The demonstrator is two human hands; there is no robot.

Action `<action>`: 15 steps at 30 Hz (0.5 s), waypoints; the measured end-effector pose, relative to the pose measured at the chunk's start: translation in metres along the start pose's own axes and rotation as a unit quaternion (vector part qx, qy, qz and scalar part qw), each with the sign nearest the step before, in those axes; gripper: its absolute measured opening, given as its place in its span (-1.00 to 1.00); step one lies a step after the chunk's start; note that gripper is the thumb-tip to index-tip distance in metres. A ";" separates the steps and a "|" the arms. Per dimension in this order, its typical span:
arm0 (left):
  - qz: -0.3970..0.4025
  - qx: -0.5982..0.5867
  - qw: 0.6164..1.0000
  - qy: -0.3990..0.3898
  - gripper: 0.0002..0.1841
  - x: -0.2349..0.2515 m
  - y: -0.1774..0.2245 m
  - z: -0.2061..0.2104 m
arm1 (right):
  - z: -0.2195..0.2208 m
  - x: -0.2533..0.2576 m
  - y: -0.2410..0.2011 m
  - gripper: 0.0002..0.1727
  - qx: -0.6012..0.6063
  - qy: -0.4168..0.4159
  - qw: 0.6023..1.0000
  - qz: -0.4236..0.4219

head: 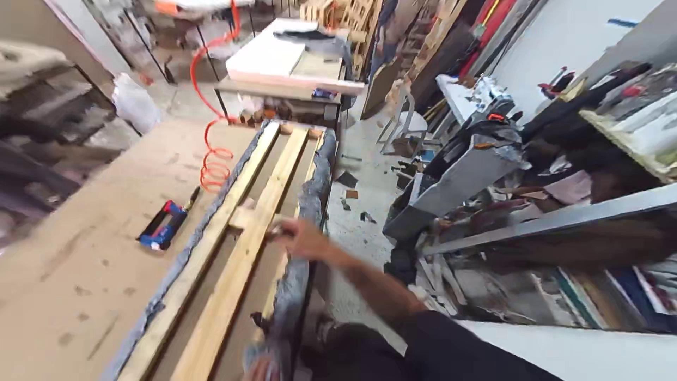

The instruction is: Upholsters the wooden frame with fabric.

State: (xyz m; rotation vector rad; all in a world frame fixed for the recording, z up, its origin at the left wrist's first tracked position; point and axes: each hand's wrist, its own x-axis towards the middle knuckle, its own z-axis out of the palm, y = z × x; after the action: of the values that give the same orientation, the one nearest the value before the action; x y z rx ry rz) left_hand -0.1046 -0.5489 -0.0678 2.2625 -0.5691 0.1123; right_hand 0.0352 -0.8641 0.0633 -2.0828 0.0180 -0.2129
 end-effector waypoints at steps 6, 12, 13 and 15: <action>0.044 0.056 0.956 0.284 -0.13 0.039 0.039 -0.013 | -0.181 -0.157 0.093 -0.59 -0.146 0.434 0.857 0.236; 0.124 0.145 0.979 0.068 -0.18 0.079 0.040 0.080 | -0.135 -0.298 0.195 -0.65 -0.092 0.227 0.860 0.447; 0.095 0.213 0.972 0.005 -0.10 0.079 0.029 0.105 | -0.119 -0.316 0.213 -0.68 -0.052 0.169 0.866 0.468; 0.025 0.247 0.968 -0.035 0.11 0.082 0.040 0.125 | -0.103 -0.343 0.230 -0.70 0.015 0.092 0.868 0.489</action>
State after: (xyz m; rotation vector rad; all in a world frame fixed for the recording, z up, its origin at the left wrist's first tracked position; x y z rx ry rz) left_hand -0.0609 -0.6922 -0.1053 2.7443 -0.6950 0.2188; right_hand -0.3012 -1.0330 -0.1346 -1.7697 1.1467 0.2166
